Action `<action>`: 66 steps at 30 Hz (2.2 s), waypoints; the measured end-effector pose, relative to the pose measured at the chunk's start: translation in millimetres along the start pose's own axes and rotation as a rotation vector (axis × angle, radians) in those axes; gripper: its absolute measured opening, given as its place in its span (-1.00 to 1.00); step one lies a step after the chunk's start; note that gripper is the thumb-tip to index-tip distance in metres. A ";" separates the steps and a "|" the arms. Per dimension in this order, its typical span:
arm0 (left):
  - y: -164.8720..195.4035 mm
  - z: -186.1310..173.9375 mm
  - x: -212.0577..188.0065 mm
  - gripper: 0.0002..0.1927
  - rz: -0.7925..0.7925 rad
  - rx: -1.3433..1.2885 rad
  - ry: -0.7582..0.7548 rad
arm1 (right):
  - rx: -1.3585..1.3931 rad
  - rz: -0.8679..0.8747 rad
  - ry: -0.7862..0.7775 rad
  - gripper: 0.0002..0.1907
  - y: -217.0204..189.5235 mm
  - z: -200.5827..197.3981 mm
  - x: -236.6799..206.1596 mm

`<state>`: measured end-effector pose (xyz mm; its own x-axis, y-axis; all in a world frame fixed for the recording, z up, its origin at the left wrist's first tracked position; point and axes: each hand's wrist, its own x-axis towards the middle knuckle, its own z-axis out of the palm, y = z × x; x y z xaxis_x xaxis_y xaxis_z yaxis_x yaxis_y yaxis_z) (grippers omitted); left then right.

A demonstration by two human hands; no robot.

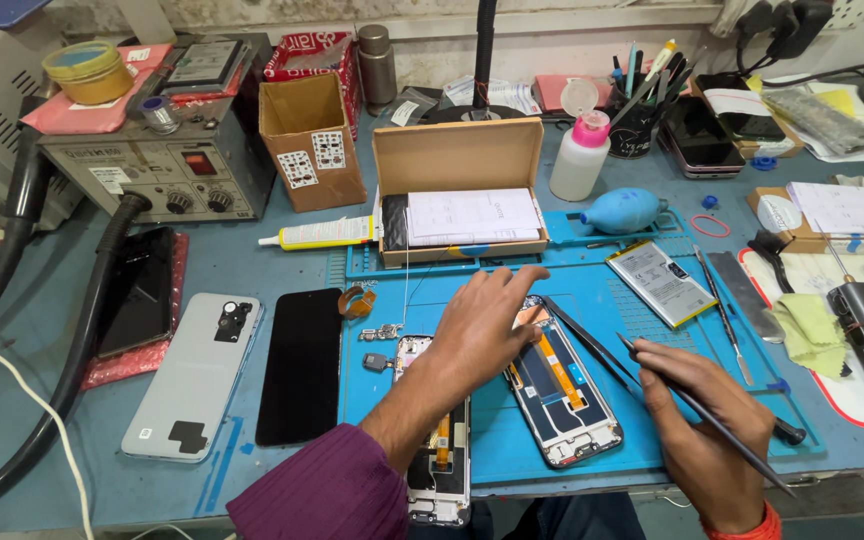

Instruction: The person works at a repair bench on a disassembled smartphone, using a pry tool and fingers to lift and reposition internal components and flex cables inside the phone chassis. They handle the midframe and screen assembly, moving parts aside and adjusting small connectors on the blue work mat.

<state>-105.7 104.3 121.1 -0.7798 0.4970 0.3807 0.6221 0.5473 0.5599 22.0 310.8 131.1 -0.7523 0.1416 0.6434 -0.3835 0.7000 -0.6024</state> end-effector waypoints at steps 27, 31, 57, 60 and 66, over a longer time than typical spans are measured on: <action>-8.6 -23.4 -14.9 -0.56 -0.012 0.200 -0.004 | -0.520 0.279 -0.318 -0.65 5.6 4.0 40.0; -4.7 -32.2 -12.9 -0.60 -0.096 0.151 -0.129 | -0.574 0.282 -0.314 -0.69 13.5 4.0 50.6; -12.3 -31.6 -5.6 -0.68 -0.148 -0.068 -0.123 | -0.061 0.247 -0.045 -0.75 27.8 7.9 2.1; -11.8 -31.1 -4.9 -0.68 -0.143 -0.066 -0.135 | -0.052 0.261 -0.020 -0.74 30.4 7.3 0.3; -14.9 -30.7 -4.5 -0.68 -0.139 -0.088 -0.122 | -0.054 0.293 -0.002 -0.73 37.6 6.1 -3.1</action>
<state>-113.6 73.3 133.6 -0.8402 0.5015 0.2064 0.4963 0.5577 0.6653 6.7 332.4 103.5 -0.8275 0.3420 0.4452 -0.1208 0.6660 -0.7361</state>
